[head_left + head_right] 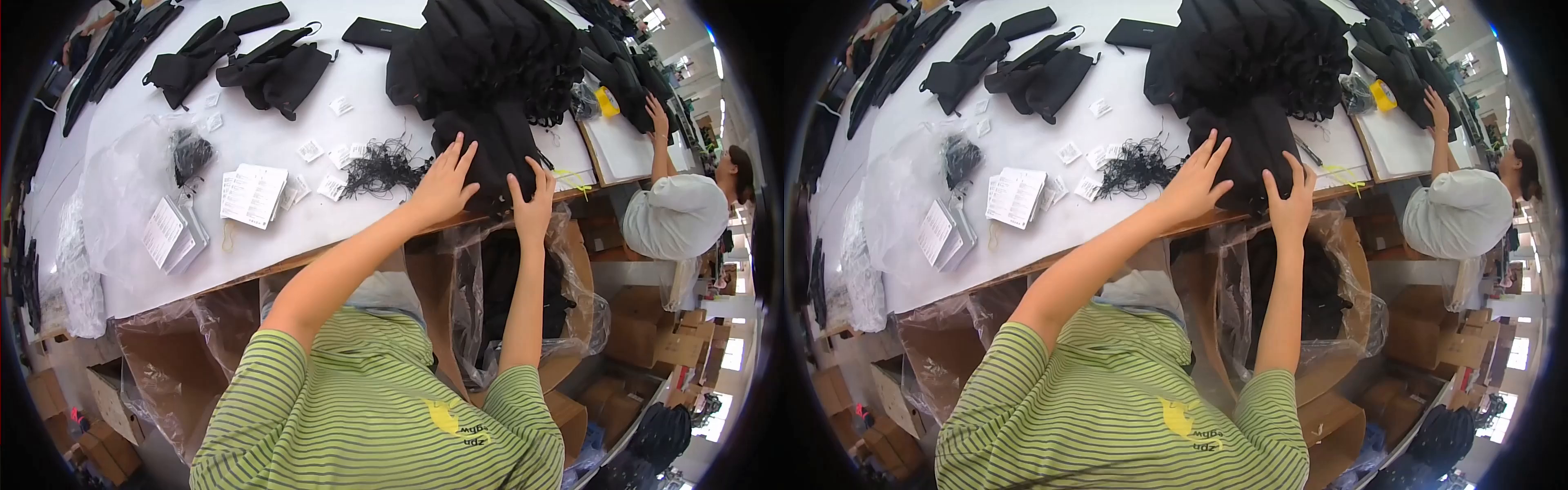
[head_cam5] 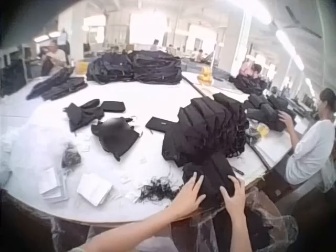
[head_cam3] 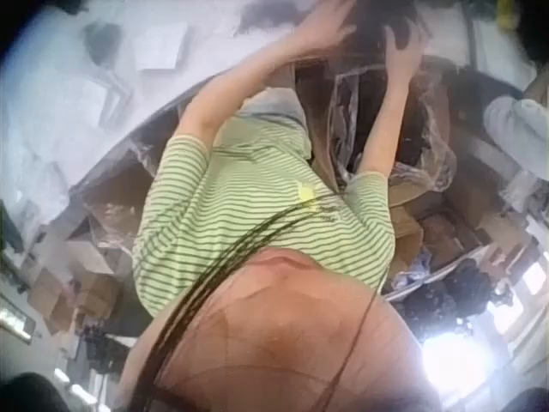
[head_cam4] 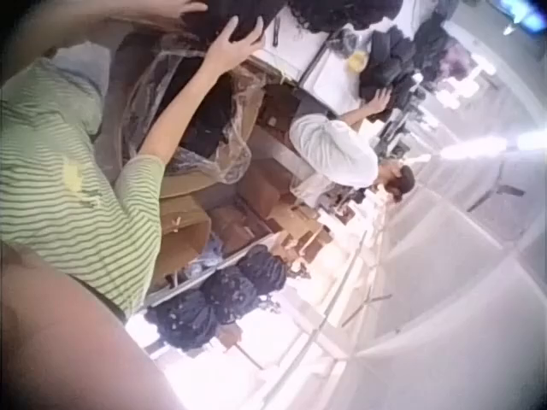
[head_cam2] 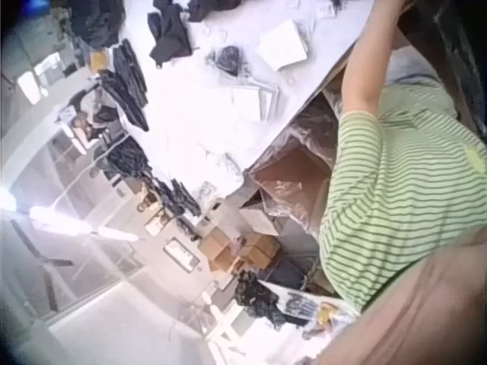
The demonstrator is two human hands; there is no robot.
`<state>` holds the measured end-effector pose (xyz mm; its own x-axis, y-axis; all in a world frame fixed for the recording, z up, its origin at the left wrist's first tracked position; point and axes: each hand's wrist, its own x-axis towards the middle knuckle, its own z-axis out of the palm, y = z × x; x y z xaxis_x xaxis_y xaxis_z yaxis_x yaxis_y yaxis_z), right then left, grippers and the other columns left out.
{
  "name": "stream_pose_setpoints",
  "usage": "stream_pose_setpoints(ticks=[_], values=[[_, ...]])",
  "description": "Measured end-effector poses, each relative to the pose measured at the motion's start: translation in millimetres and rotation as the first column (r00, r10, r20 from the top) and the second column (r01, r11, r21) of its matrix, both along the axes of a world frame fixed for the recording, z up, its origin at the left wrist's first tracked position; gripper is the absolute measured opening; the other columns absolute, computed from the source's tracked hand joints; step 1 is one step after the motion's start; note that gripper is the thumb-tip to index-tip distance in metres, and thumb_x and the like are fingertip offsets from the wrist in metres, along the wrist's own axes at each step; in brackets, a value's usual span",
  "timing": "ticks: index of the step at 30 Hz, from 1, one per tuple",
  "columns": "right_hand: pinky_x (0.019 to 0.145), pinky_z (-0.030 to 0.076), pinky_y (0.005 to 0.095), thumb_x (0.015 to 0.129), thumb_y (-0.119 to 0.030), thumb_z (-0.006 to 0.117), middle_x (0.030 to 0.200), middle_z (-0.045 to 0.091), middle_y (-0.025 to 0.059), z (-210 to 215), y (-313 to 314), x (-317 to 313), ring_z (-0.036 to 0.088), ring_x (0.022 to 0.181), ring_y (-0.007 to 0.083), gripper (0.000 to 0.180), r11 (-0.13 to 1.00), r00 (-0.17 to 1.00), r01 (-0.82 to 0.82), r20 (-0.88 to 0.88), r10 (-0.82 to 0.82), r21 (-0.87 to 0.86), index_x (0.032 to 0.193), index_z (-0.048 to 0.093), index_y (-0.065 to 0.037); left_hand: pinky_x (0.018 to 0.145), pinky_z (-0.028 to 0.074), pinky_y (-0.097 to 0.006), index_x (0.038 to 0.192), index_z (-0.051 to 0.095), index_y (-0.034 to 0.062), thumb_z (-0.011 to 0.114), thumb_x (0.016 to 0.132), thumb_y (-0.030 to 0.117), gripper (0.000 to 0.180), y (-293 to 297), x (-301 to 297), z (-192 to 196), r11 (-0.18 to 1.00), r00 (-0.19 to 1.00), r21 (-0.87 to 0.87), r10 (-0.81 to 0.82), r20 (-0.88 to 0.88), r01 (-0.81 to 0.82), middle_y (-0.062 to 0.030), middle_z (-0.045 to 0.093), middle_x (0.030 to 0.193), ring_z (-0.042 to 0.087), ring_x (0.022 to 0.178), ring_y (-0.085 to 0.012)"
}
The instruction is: Checking the quality of small black pouches and attaching tags or labels before sorting them into containers.
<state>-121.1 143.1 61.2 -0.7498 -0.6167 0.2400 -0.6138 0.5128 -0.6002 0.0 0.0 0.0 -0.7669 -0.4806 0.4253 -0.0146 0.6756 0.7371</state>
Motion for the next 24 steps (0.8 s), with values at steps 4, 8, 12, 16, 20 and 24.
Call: stream_pose_setpoints(ticks=[4, 8, 12, 16, 20, 24], values=[[0.103, 0.033, 0.0438, 0.086, -0.041, 0.062, 0.136, 0.035, 0.0188, -16.0, -3.8, -18.4, 0.038, 0.126, 0.0369, 0.050, 0.993, 0.999, 0.006, -0.041, -0.011, -0.115, 0.130, 0.051, -0.021, 0.104, 0.032, -0.043, 0.137, 0.038, 0.0088, 0.063, 0.082, 0.020, 0.061, -17.9, 12.8, 11.4, 0.992, 0.999, -0.119, -0.046, 0.003, 0.046, -0.0196, 0.031, 0.144, 0.039, 0.123, -0.0386], [0.105, 0.030, 0.0422, 0.087, -0.038, 0.062, 0.136, 0.034, 0.0188, -33.3, 0.2, -35.2, 0.034, 0.129, 0.0337, 0.051, 0.977, 0.998, -0.041, -0.059, 0.029, -0.208, 0.131, 0.050, -0.016, 0.093, 0.038, -0.043, 0.114, 0.052, 0.0027, 0.067, 0.075, 0.014, 0.043, -37.5, 65.3, 16.4, 0.981, 0.983, -0.131, 0.157, 0.091, -0.145, -0.0168, 0.052, 0.116, 0.046, 0.111, -0.0350], [0.105, 0.029, 0.0422, 0.086, -0.038, 0.063, 0.138, 0.034, 0.0177, -34.1, -5.4, -34.1, 0.033, 0.130, 0.0319, 0.055, 0.962, 0.999, -0.024, 0.014, 0.029, -0.273, 0.133, 0.046, -0.014, 0.086, 0.040, -0.042, 0.105, 0.053, 0.0028, 0.070, 0.072, 0.014, 0.039, -62.9, 125.2, 13.7, 0.918, 0.863, -0.274, 0.373, 0.341, -0.288, -0.0142, 0.054, 0.102, 0.050, 0.099, -0.0325], [0.105, 0.028, 0.0429, 0.086, -0.039, 0.063, 0.139, 0.034, 0.0180, -41.5, -3.8, -38.9, 0.031, 0.131, 0.0320, 0.059, 0.948, 0.993, -0.002, -0.110, -0.035, -0.317, 0.134, 0.044, -0.010, 0.083, 0.042, -0.040, 0.102, 0.054, 0.0034, 0.071, 0.070, 0.014, 0.037, -82.8, 140.4, -1.9, 0.897, 0.834, -0.241, 0.436, 0.338, -0.372, -0.0135, 0.054, 0.098, 0.051, 0.096, -0.0307], [0.106, 0.028, 0.0435, 0.086, -0.039, 0.063, 0.138, 0.036, 0.0187, -40.6, -4.7, -32.5, 0.030, 0.132, 0.0331, 0.059, 0.942, 0.991, 0.063, -0.088, -0.097, -0.330, 0.133, 0.044, -0.008, 0.081, 0.043, -0.040, 0.096, 0.057, 0.0051, 0.071, 0.071, 0.012, 0.029, -99.0, 140.9, -11.4, 0.891, 0.842, -0.284, 0.436, 0.318, -0.354, -0.0120, 0.055, 0.094, 0.052, 0.092, -0.0296], [0.103, 0.029, 0.0437, 0.085, -0.034, 0.064, 0.131, 0.043, 0.0180, -22.9, -7.2, -8.2, 0.037, 0.124, 0.0336, 0.055, 0.928, 0.932, 0.129, -0.276, -0.234, -0.350, 0.129, 0.047, -0.006, 0.078, 0.044, -0.039, 0.085, 0.059, 0.0048, 0.068, 0.072, 0.010, 0.016, -112.1, 142.9, -14.8, 0.918, 0.875, -0.278, 0.365, 0.318, -0.282, -0.0103, 0.055, 0.086, 0.054, 0.088, -0.0287]])
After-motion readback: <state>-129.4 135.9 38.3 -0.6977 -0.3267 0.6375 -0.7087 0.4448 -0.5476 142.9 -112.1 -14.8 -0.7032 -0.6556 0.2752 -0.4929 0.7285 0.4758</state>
